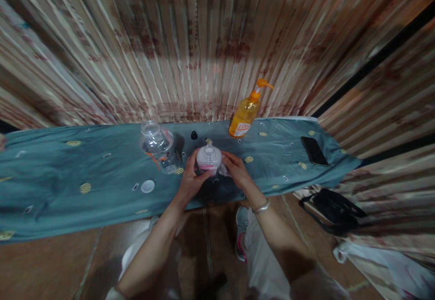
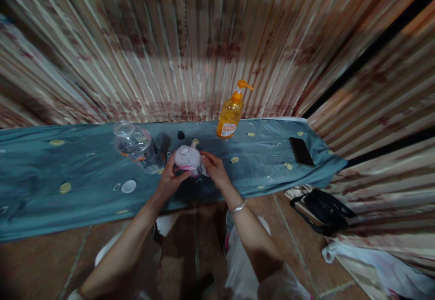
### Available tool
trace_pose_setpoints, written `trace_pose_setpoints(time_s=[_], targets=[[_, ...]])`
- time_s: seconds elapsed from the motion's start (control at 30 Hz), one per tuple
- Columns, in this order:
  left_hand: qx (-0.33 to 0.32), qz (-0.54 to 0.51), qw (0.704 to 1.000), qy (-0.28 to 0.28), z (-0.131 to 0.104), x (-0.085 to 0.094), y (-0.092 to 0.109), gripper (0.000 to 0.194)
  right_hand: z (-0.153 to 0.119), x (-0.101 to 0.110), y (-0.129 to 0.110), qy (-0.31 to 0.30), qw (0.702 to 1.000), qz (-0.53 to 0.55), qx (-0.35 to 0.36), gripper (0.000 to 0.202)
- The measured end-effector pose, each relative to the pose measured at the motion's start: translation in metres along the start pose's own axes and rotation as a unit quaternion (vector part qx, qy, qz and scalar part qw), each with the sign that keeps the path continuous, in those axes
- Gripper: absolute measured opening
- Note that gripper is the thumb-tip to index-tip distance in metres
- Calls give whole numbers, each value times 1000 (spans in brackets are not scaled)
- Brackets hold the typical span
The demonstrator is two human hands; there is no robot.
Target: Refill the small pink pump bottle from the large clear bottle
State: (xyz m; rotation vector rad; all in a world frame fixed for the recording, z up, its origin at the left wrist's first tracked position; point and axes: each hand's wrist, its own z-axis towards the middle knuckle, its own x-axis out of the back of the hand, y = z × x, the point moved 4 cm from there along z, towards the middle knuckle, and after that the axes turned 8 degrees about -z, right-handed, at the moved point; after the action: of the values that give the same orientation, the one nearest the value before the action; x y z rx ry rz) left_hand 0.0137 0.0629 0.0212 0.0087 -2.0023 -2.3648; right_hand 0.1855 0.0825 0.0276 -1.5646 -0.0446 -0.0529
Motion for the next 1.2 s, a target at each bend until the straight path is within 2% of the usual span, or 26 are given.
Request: trace_pose_setpoints(time_s=[0.2,0.37,0.43,0.53,0.67,0.73,0.97,1.07,1.2], targets=[[6,-12,1000,28,4,-3,-3,61,-17,-7,15,38,999,-18,3,33],[6,-26,999,19,2,-7,-2,59,-33,-5,16,74,997,-12,2,39],[2,-23,999,22,2,-8,-2,56,-36,-4,7,91,996,15,-4,40],[-9,-11,999,34,3,-7,-2,54,-38,-3,-18,105,993,44,5,42],[-15,9,999,51,6,-5,-5,53,-37,-6,-47,95,994,16,50,51],[-15,15,998,53,7,-4,-5,55,-36,-8,-44,87,995,-8,51,53],[-12,11,999,31,1,-5,-6,64,-41,-9,5,65,997,-38,-10,43],[-9,13,999,29,1,-3,-5,61,-44,-1,6,47,997,40,-47,42],[-5,18,1000,22,1,0,-3,58,-43,14,-11,45,988,136,-57,42]])
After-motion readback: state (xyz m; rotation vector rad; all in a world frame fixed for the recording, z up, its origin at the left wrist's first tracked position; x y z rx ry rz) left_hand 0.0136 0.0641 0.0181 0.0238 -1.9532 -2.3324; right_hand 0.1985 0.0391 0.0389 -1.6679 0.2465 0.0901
